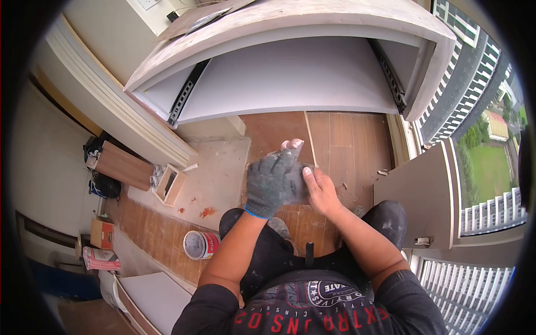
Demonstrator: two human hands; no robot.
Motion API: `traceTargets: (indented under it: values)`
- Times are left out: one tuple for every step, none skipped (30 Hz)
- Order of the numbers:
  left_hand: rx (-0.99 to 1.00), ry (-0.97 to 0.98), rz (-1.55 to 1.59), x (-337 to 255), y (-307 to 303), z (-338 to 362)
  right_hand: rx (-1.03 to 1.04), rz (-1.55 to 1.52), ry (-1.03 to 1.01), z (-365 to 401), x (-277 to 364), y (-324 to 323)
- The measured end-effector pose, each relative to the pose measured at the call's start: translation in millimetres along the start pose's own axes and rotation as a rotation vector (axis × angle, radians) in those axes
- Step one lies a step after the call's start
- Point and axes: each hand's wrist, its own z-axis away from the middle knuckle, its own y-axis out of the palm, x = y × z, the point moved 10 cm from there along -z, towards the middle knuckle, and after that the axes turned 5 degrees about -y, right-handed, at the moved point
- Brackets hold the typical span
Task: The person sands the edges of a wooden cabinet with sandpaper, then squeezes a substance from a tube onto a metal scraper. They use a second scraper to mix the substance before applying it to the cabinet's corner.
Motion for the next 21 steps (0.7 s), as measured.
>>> traceTargets:
  values:
    - [-0.076, -0.136, 0.087, 26, -10, 2, -0.017, -0.044, 0.063, -2, -12, -1]
    - [-0.149, -0.270, 0.176, 54, -16, 8, -0.037, -0.089, 0.128, -3, -28, -3]
    - [-0.219, -0.406, 0.263, 80, -20, 18, -0.056, -0.137, 0.195, -4, -45, -5]
    - [-0.194, -0.499, 0.467, 94, -20, 22, -0.064, -0.309, 0.282, -10, -60, -8]
    - [-0.171, -0.591, 0.670, 105, -19, 24, -0.036, -0.424, 0.326, -8, -67, -1]
    - [-0.149, -0.682, 0.873, 112, -13, 28, -0.005, -0.537, 0.368, -7, -72, 7]
    - [-0.075, -0.768, 0.942, 114, 1, 34, 0.031, -0.651, 0.409, -7, -72, 15]
    - [-0.001, -0.853, 1.010, 113, 20, 44, 0.067, -0.763, 0.449, -6, -70, 24]
    - [0.078, -0.937, 1.078, 112, 41, 55, 0.101, -0.875, 0.490, -5, -67, 32]
    - [0.136, -0.875, 0.930, 109, 48, 56, 0.132, -0.987, 0.533, -2, -63, 38]
    - [0.212, -0.937, 0.938, 110, 61, 68, 0.160, -1.099, 0.576, 2, -59, 43]
    - [0.289, -0.998, 0.947, 109, 74, 80, 0.144, -1.126, 0.590, 5, -55, 40]
    - [0.367, -1.057, 0.954, 107, 82, 88, 0.108, -1.145, 0.592, 6, -53, 35]
    - [0.392, -1.075, 0.978, 105, 83, 90, 0.074, -1.165, 0.594, 7, -51, 30]
    - [0.450, -1.049, 0.925, 106, 83, 91, 0.042, -1.182, 0.593, 5, -51, 25]
    - [0.502, -1.021, 0.871, 109, 82, 92, 0.037, -1.198, 0.566, 2, -50, 20]
    - [0.551, -0.993, 0.815, 109, 83, 92, 0.024, -1.238, 0.527, -3, -47, 14]
    - [0.473, -0.899, 0.628, 113, 72, 86, 0.010, -1.280, 0.487, -8, -43, 8]
    - [0.397, -0.802, 0.444, 111, 61, 82, -0.009, -1.323, 0.447, -13, -37, 1]
    - [0.319, -0.700, 0.262, 105, 50, 76, -0.071, -1.236, 0.440, -15, -34, -10]
    - [0.205, -0.763, 0.381, 108, 45, 77, -0.134, -1.177, 0.420, -20, -40, -17]
